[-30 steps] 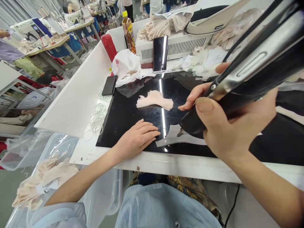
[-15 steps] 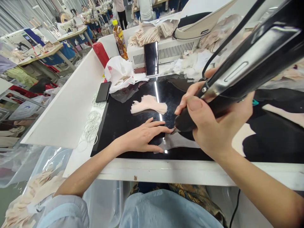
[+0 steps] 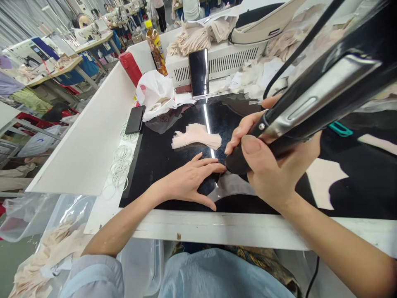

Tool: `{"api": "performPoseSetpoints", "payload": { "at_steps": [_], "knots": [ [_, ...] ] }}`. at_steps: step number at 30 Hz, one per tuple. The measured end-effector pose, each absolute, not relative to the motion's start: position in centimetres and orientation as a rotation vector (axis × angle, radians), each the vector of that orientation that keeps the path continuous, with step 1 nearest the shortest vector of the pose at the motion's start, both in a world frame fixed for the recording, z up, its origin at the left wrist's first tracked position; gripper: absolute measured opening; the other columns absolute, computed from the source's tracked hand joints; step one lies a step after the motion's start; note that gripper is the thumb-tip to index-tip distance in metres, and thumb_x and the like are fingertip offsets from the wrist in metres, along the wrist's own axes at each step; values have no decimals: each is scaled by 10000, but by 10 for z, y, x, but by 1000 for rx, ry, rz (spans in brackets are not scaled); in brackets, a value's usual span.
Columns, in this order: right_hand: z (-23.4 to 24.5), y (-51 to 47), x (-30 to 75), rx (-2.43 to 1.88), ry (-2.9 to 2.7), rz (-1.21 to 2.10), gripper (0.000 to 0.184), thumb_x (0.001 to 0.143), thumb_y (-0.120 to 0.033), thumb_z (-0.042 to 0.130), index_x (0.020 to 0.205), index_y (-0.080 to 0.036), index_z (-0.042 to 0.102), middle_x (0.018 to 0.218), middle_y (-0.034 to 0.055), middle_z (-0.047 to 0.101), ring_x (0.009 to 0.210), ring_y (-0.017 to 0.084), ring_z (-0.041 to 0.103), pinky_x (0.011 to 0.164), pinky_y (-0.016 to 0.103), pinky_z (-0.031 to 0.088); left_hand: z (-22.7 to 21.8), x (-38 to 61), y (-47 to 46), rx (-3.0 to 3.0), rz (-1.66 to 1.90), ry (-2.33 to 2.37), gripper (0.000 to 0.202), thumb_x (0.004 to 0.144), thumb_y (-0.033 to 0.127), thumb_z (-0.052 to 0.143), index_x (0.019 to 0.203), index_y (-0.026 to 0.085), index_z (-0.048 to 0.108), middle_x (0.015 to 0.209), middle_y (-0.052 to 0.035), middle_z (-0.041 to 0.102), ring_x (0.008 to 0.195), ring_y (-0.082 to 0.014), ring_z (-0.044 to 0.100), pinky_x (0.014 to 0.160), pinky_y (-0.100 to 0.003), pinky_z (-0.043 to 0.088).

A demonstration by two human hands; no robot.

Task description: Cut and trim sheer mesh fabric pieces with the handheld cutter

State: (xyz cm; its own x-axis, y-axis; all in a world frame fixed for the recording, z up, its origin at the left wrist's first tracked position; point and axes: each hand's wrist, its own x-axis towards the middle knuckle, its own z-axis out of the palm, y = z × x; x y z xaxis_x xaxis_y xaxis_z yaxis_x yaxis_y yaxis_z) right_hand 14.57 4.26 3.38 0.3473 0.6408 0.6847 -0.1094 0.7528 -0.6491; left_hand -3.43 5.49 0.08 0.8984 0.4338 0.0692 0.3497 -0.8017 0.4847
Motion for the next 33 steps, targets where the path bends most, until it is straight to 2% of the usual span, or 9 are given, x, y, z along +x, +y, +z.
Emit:
{"api": "performPoseSetpoints", "payload": {
  "at_steps": [4, 9, 16, 20, 25, 30, 33],
  "knots": [
    [32, 42, 146, -583, -1147, 519, 362, 791, -281, 764, 1113, -363, 620, 727, -26, 604, 576, 161, 594, 523, 348, 585, 1, -34, 55, 2592, 244, 566, 890, 780, 592, 769, 1482, 214, 373, 1495, -178, 513, 1508, -318, 337, 1257, -588, 183],
    [31, 36, 145, -721, -1102, 514, 344, 793, -362, 762, 1090, -357, 588, 835, -3, 671, 658, 213, 657, 713, 456, 629, 0, -34, 55, 2579, 268, 549, 882, 762, 573, 791, 1469, 224, 398, 1472, -175, 541, 1481, -323, 387, 1247, -588, 204],
    [37, 27, 141, -590, -1126, 607, 325, 784, -370, 773, 1051, -358, 588, 745, -20, 613, 568, 183, 585, 496, 361, 533, 0, -34, 56, 2624, 246, 533, 915, 756, 621, 774, 1470, 198, 389, 1503, -183, 503, 1489, -333, 366, 1255, -585, 184],
    [34, 28, 139, -610, -1137, 573, 327, 806, -368, 757, 1082, -355, 583, 765, -21, 634, 564, 177, 598, 538, 388, 572, 2, -33, 56, 2624, 241, 540, 936, 722, 635, 792, 1462, 204, 415, 1500, -182, 510, 1477, -347, 383, 1246, -580, 216],
    [35, 25, 137, -607, -1114, 604, 341, 791, -406, 769, 1088, -351, 610, 740, -21, 635, 572, 179, 617, 520, 381, 591, 1, -34, 56, 2625, 286, 523, 1001, 675, 633, 822, 1478, 196, 415, 1489, -183, 528, 1466, -349, 402, 1238, -571, 250],
    [38, 13, 133, -655, -1125, 658, 408, 753, -498, 786, 1083, -350, 596, 750, -17, 627, 615, 215, 652, 631, 458, 636, 2, -33, 55, 2655, 236, 536, 995, 679, 625, 821, 1480, 182, 430, 1533, -184, 477, 1478, -353, 382, 1239, -567, 260],
    [36, 12, 133, -669, -1122, 660, 396, 760, -467, 785, 1079, -337, 589, 757, -14, 633, 611, 225, 674, 649, 470, 636, 5, -32, 55, 2647, 217, 539, 990, 686, 615, 824, 1482, 176, 430, 1535, -181, 473, 1476, -349, 385, 1223, -558, 307]
  ]
}}
